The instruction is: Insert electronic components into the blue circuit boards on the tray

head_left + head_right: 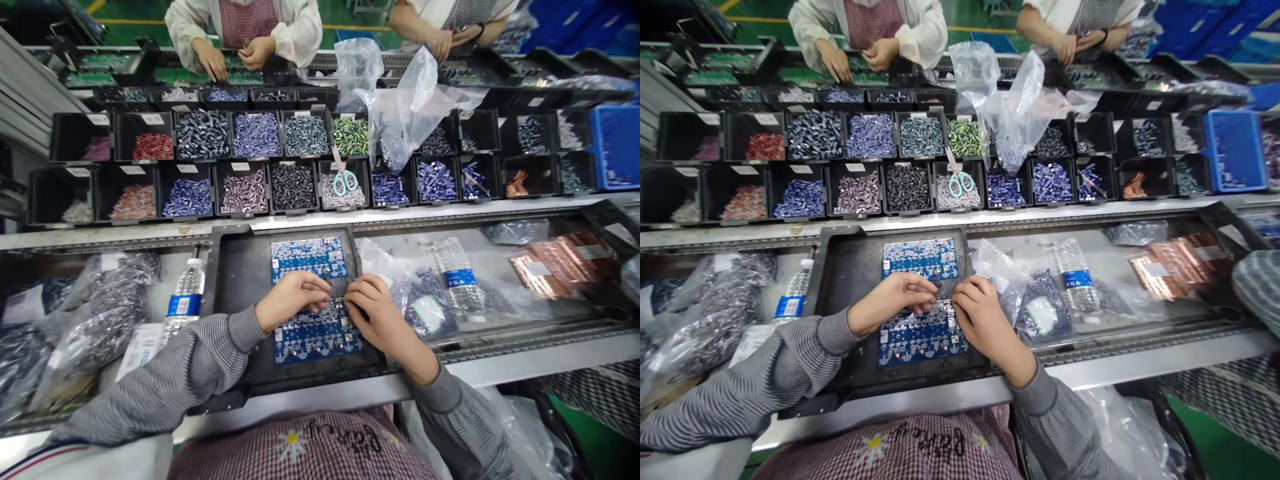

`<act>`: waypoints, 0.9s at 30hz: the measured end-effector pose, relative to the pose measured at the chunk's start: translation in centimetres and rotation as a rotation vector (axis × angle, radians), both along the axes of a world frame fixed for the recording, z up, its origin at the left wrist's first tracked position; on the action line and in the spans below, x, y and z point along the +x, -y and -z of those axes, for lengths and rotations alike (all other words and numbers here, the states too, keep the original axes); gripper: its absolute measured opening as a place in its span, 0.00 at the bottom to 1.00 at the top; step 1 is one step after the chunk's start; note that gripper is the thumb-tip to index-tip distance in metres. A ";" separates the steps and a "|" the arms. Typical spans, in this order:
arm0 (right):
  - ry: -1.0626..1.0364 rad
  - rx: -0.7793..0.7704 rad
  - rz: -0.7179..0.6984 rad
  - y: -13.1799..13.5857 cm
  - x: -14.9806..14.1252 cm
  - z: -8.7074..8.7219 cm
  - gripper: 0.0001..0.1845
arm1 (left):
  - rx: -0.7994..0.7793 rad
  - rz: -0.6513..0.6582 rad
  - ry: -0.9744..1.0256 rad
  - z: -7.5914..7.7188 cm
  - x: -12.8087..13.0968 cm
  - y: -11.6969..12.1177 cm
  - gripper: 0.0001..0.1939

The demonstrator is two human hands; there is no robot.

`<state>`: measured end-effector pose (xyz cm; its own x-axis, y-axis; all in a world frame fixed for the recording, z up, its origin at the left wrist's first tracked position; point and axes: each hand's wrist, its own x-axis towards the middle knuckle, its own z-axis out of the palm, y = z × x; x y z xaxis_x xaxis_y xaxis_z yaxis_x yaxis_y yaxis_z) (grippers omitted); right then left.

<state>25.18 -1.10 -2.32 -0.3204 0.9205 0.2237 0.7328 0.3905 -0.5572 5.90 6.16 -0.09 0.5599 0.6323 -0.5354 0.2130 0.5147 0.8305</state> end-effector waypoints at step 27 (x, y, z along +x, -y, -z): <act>-0.142 0.147 -0.021 -1.5 -0.6 -2.3 0.14 | 0.008 0.195 0.094 -1.1 -0.2 -1.4 0.06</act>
